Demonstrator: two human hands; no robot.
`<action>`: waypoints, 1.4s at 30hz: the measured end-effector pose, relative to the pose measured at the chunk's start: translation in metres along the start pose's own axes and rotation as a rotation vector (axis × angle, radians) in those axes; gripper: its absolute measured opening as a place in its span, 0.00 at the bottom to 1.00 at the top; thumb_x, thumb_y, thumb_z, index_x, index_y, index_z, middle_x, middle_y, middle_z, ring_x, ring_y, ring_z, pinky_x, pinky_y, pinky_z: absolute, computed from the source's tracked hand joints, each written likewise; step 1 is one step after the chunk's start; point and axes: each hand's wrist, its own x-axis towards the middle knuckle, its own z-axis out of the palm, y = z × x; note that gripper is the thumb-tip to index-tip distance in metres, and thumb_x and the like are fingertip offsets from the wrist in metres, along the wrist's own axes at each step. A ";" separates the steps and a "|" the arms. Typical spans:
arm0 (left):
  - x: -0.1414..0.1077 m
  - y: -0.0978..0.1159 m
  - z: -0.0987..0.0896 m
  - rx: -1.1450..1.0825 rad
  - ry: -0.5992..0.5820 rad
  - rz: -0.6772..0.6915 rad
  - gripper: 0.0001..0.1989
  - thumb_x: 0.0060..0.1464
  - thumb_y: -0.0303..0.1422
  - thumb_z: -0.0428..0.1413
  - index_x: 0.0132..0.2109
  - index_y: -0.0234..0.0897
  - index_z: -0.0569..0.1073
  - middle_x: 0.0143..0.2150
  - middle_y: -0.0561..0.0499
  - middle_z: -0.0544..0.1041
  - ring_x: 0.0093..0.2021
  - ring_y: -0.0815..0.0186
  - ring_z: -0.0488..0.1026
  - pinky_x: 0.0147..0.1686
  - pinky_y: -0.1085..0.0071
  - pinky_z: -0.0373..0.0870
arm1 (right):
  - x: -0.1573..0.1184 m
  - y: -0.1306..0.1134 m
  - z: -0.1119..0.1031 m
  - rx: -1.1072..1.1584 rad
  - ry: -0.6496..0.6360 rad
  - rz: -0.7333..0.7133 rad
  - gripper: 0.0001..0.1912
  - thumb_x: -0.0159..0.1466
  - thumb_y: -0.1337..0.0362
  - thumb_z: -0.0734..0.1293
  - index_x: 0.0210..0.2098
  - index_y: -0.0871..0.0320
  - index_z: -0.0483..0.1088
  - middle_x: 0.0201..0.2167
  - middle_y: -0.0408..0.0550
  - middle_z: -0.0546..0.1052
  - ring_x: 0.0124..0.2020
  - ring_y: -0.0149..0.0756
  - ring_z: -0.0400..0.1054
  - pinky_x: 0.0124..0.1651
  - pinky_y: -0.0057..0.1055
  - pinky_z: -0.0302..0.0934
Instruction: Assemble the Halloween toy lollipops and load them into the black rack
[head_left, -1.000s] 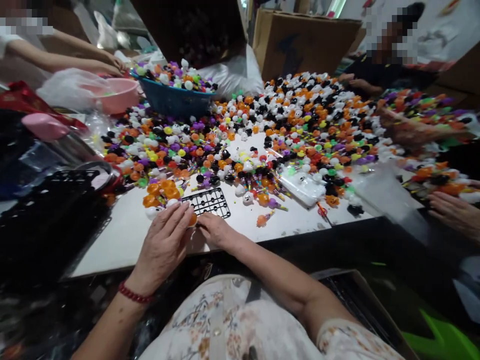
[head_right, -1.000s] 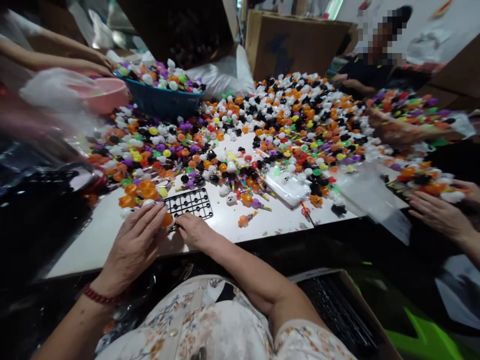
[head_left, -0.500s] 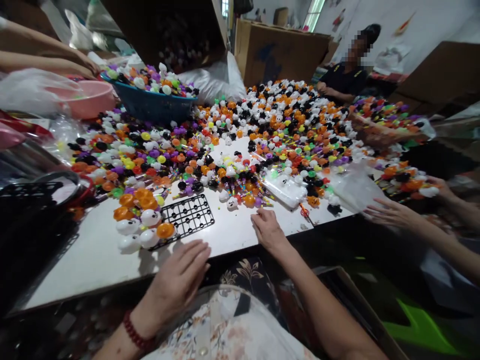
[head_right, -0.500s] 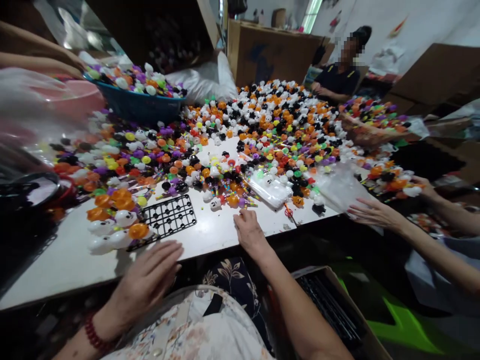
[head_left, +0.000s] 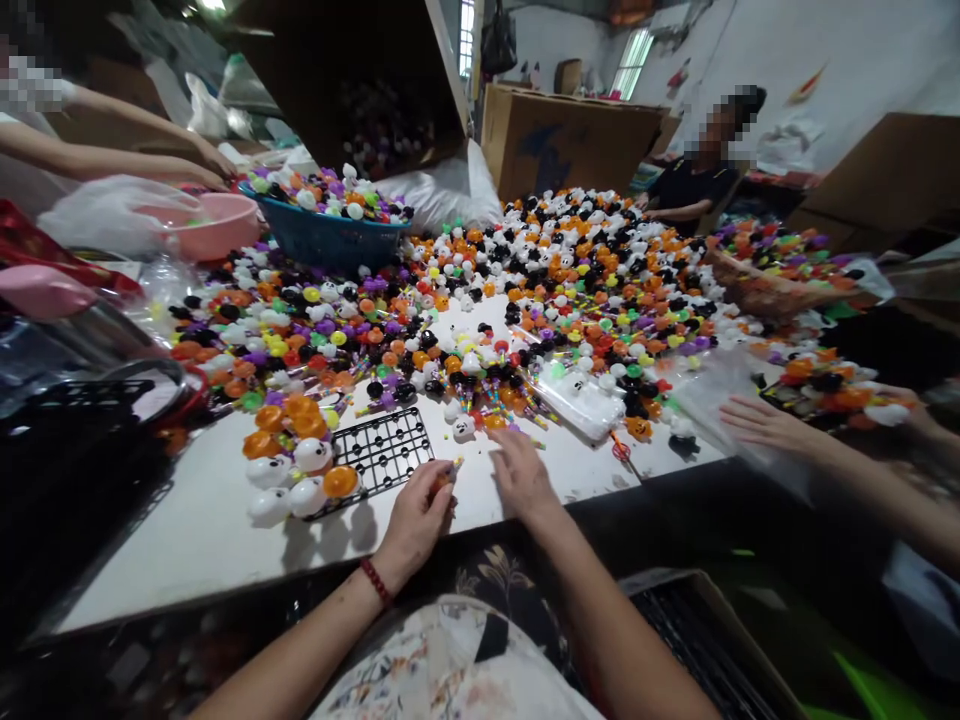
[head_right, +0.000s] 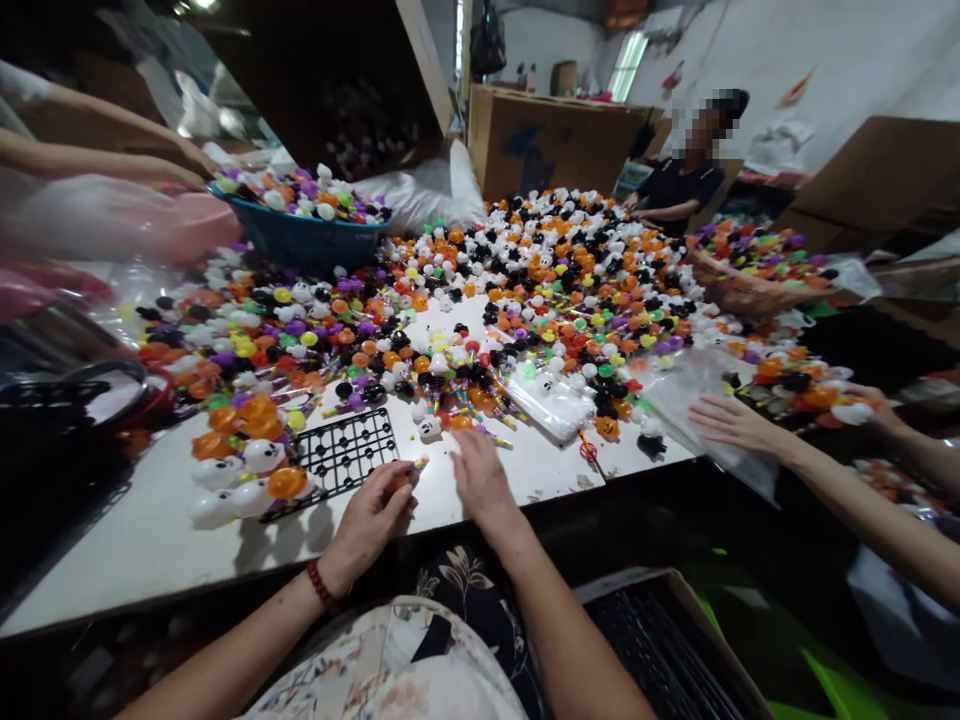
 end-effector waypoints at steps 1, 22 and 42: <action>0.002 0.003 0.000 -0.044 0.004 -0.023 0.14 0.61 0.36 0.51 0.51 0.38 0.74 0.52 0.43 0.73 0.42 0.64 0.77 0.38 0.65 0.79 | 0.002 0.016 -0.005 -0.117 0.055 0.023 0.17 0.68 0.66 0.59 0.54 0.61 0.69 0.51 0.61 0.71 0.54 0.49 0.63 0.59 0.51 0.60; -0.051 0.068 -0.071 0.627 0.047 0.565 0.26 0.57 0.25 0.55 0.62 0.40 0.65 0.54 0.41 0.76 0.55 0.57 0.72 0.53 0.57 0.72 | 0.043 -0.045 -0.003 0.482 -0.090 0.236 0.14 0.62 0.53 0.69 0.39 0.57 0.75 0.36 0.48 0.78 0.34 0.37 0.71 0.40 0.34 0.65; -0.013 0.051 -0.144 1.051 0.002 0.419 0.33 0.63 0.34 0.50 0.71 0.37 0.48 0.67 0.38 0.62 0.66 0.51 0.59 0.63 0.50 0.61 | 0.087 -0.132 0.088 0.406 -0.528 -0.178 0.14 0.71 0.68 0.55 0.33 0.58 0.68 0.33 0.46 0.71 0.39 0.33 0.66 0.46 0.29 0.61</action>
